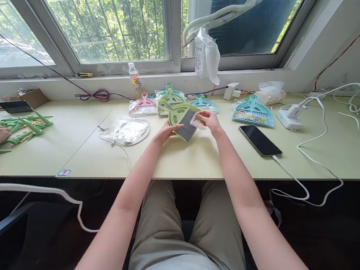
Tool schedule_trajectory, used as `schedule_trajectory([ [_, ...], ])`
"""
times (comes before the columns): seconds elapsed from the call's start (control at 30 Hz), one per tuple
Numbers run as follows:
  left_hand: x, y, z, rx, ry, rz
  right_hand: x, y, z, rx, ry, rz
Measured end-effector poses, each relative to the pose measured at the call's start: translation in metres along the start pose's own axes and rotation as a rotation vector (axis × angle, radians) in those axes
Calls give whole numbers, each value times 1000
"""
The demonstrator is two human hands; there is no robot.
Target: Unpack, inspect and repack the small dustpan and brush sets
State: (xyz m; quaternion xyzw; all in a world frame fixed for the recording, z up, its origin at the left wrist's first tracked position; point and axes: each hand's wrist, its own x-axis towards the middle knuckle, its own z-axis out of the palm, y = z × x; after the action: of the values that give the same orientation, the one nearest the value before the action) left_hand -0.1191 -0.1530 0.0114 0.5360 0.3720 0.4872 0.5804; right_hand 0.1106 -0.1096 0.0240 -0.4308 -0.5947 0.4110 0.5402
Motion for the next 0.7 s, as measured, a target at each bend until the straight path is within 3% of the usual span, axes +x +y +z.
schedule_trajectory([
  [0.13,0,0,4,8,-17,-17,-2,4,15,-222,203,-62],
  [0.27,-2,1,7,10,-22,-37,-9,1,17,-350,278,-145],
  [0.47,-1,0,8,2,32,-24,-15,-2,20,-307,259,-125],
  [0.57,1,0,7,-13,80,10,-15,-2,20,-288,316,-118],
  [0.63,1,0,5,-32,117,45,-14,-2,21,-230,373,-50],
  [0.7,2,0,2,-58,151,78,-12,-2,24,-90,317,85],
])
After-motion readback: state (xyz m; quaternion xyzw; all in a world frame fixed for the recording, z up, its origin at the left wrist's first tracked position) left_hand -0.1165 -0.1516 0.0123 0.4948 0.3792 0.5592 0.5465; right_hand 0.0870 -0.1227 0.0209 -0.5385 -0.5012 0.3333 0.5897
